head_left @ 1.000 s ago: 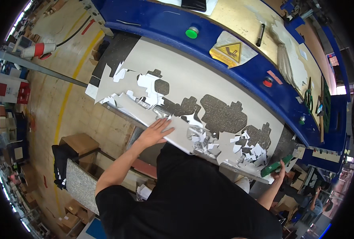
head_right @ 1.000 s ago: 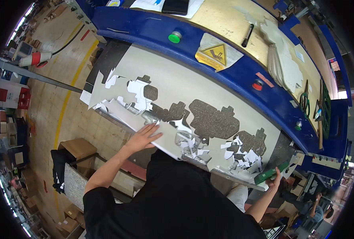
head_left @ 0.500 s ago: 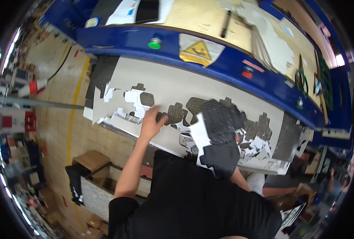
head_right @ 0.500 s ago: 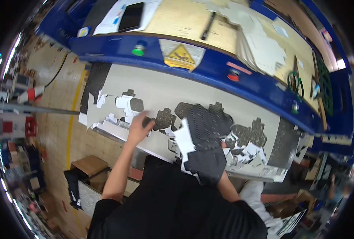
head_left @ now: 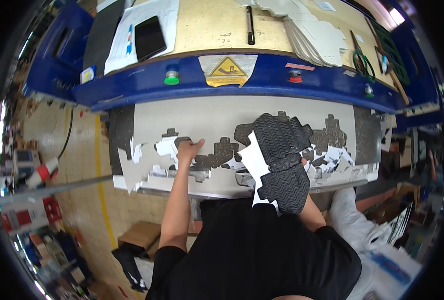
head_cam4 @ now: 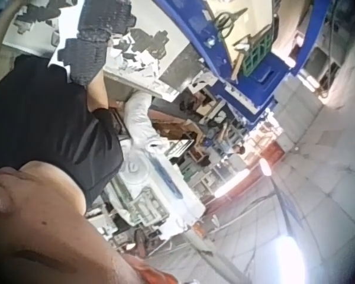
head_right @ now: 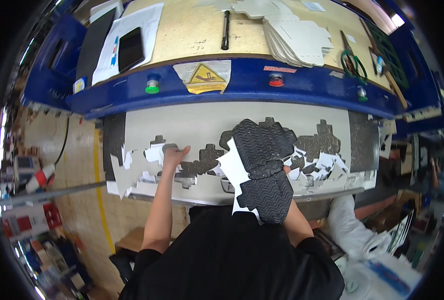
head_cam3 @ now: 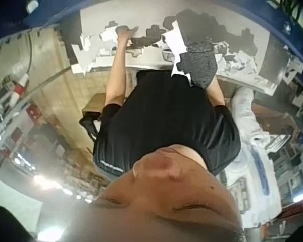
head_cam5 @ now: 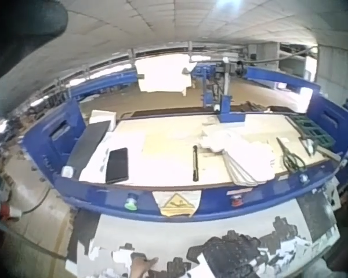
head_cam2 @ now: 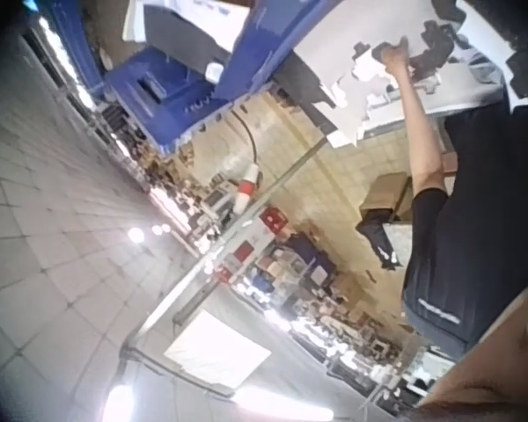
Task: Operating a press machine to cut shoe pattern pieces from a sheet of material.
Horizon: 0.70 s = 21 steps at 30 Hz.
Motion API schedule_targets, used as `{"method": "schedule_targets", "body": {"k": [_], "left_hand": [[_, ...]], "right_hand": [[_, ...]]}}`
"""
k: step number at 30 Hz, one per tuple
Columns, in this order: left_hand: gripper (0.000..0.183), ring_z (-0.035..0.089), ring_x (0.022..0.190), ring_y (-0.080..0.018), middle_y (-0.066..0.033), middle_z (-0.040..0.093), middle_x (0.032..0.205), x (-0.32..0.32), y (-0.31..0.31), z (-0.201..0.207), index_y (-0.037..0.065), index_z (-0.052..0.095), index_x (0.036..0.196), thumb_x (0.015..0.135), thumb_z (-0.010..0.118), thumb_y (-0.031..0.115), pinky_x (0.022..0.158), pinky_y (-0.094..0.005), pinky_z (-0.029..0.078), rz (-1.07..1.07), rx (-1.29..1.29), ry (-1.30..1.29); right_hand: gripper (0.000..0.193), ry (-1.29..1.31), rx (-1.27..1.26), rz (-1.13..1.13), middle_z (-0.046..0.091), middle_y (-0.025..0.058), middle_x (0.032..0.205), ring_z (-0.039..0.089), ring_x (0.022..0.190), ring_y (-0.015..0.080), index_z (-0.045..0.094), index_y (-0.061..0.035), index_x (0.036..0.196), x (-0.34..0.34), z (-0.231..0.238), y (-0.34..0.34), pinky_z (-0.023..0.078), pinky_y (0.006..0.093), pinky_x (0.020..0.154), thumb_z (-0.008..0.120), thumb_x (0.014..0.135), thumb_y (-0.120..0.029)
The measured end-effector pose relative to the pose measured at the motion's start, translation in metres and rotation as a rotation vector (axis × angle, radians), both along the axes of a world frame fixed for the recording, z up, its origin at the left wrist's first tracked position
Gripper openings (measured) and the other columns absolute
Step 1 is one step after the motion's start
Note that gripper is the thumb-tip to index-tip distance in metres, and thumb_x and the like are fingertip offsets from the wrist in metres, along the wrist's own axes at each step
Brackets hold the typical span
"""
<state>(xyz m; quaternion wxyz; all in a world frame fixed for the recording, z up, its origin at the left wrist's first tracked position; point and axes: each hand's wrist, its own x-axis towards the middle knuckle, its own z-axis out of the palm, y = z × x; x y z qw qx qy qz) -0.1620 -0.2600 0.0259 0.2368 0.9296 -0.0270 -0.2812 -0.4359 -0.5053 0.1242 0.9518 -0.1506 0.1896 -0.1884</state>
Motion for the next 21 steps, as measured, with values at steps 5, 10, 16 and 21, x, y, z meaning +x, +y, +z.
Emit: {"method": "schedule_targets", "body": {"k": [5,10,16,21], "left_hand": [[0.059,0.066,0.075,-0.0355,-0.0202,0.067,0.075,-0.004,0.005,0.005,-0.003,0.065,0.073,0.080,0.071,0.056,0.067,-0.0436,0.049,-0.213,-0.033,-0.006],[0.052,0.065,0.091,-0.0398,-0.0234,0.067,0.092,-0.011,0.025,0.014,-0.003,0.064,0.087,0.085,0.067,0.049,0.079,-0.0463,0.049,-0.272,0.101,-0.002],[0.052,0.065,0.094,-0.0419,-0.0257,0.067,0.095,-0.011,0.054,0.027,-0.005,0.063,0.091,0.085,0.068,0.046,0.083,-0.0468,0.050,-0.300,0.053,0.082],[0.052,0.065,0.086,-0.0428,-0.0254,0.067,0.089,-0.013,0.062,0.031,-0.005,0.064,0.087,0.083,0.070,0.046,0.079,-0.0474,0.051,-0.317,0.035,0.029]], "right_hand": [[0.092,0.004,-0.059,-0.169,0.044,0.0167,0.146,0.049,0.127,0.0344,0.033,-0.0055,0.149,0.018,-0.011,0.005,0.041,0.0484,0.108,0.061,0.080,-0.061],[0.095,0.010,-0.117,-0.207,0.044,0.0168,0.145,0.049,0.127,0.0348,0.033,-0.0055,0.148,-0.064,-0.008,0.039,0.041,0.0484,0.108,0.062,0.078,-0.062],[0.105,0.172,-0.151,-0.321,0.048,0.0168,0.142,0.052,0.124,0.0340,0.036,-0.0034,0.146,-0.082,-0.013,0.046,0.044,0.0477,0.106,0.074,0.067,-0.061],[0.104,0.157,-0.139,-0.241,0.048,0.0173,0.141,0.053,0.122,0.0341,0.037,-0.0025,0.145,-0.086,-0.004,0.054,0.045,0.0474,0.105,0.076,0.066,-0.058]]}}
